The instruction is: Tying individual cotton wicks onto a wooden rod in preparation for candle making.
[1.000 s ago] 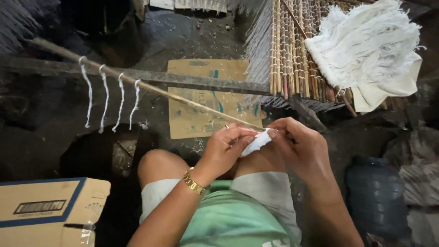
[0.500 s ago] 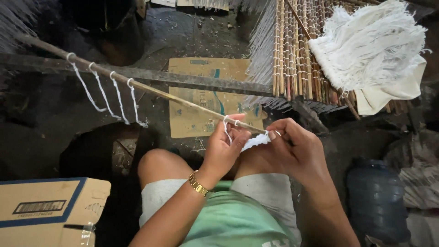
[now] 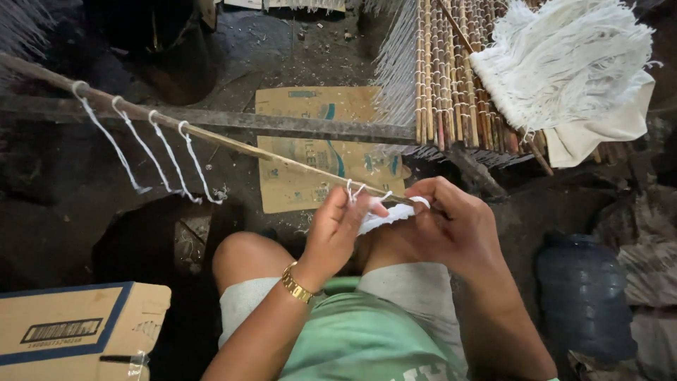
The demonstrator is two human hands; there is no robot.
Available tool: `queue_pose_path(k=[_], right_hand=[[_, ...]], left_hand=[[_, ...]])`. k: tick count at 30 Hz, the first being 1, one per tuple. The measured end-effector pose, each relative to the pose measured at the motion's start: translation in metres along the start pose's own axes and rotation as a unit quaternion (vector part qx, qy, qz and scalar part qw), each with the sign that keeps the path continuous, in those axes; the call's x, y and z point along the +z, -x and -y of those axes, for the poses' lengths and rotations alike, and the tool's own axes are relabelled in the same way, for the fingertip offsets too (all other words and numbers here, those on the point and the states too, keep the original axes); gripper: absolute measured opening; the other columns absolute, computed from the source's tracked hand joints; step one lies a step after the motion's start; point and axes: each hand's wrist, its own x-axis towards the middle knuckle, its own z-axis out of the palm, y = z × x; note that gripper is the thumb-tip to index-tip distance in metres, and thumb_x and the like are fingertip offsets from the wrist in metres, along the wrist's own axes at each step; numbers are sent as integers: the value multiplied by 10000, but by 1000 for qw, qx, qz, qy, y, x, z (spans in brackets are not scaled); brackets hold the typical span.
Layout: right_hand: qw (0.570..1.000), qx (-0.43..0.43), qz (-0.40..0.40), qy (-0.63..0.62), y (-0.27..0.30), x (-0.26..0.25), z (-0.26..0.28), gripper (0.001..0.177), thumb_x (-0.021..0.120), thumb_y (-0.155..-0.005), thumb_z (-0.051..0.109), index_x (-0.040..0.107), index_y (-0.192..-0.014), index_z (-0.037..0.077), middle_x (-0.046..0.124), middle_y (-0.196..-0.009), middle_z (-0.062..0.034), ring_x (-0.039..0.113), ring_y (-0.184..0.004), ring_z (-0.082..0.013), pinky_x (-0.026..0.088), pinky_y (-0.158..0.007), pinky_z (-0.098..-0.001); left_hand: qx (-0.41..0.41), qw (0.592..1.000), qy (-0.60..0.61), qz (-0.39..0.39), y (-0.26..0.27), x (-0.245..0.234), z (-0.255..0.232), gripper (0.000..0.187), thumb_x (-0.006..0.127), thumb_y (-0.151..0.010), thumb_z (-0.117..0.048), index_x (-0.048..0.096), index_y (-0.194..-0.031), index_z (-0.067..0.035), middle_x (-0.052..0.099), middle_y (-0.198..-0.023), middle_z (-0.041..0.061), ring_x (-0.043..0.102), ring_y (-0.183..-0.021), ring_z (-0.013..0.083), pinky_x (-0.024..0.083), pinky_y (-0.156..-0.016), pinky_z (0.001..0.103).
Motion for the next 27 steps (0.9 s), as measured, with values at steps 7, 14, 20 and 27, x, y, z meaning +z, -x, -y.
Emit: queue_pose_path(k=[7,14,20,27], right_hand=[[1000,-4,16,10,2,6,-13,92,722,-911,180,748,-996,158,682,-712,-72,645,-561,-300,522,-530,-372],[997,-9,-24,68,7,13,-15,136,788,-914,279,718,-863,175,715,-752,-27,686,-624,-261,533,-579,-340],[999,2,-14,43,10,9,-7,124,767,-923,258,720,-862,161,727,-747,-46,702,-620,-266,532,-566,-357],[998,-32,8,56,10,17,-20,55,711,-958,245,721,-942,194,744,-864,10,715,-724,-273,556,-608,-358]], left_hand=[[173,960,-217,-26,4,14,-1,86,786,-901,-182,755,-956,-122,780,-907,87,750,-844,343,582,-740,405],[117,979,-165,-13,3,14,-11,116,692,-947,-146,756,-943,-49,733,-832,202,711,-757,374,537,-678,402],[6,998,44,-47,10,8,-11,202,569,-1048,-176,701,-983,-39,807,-887,129,708,-792,118,518,-723,239],[17,999,35,-19,7,19,13,134,598,-893,41,661,-976,-45,750,-799,103,609,-642,108,499,-567,254]])
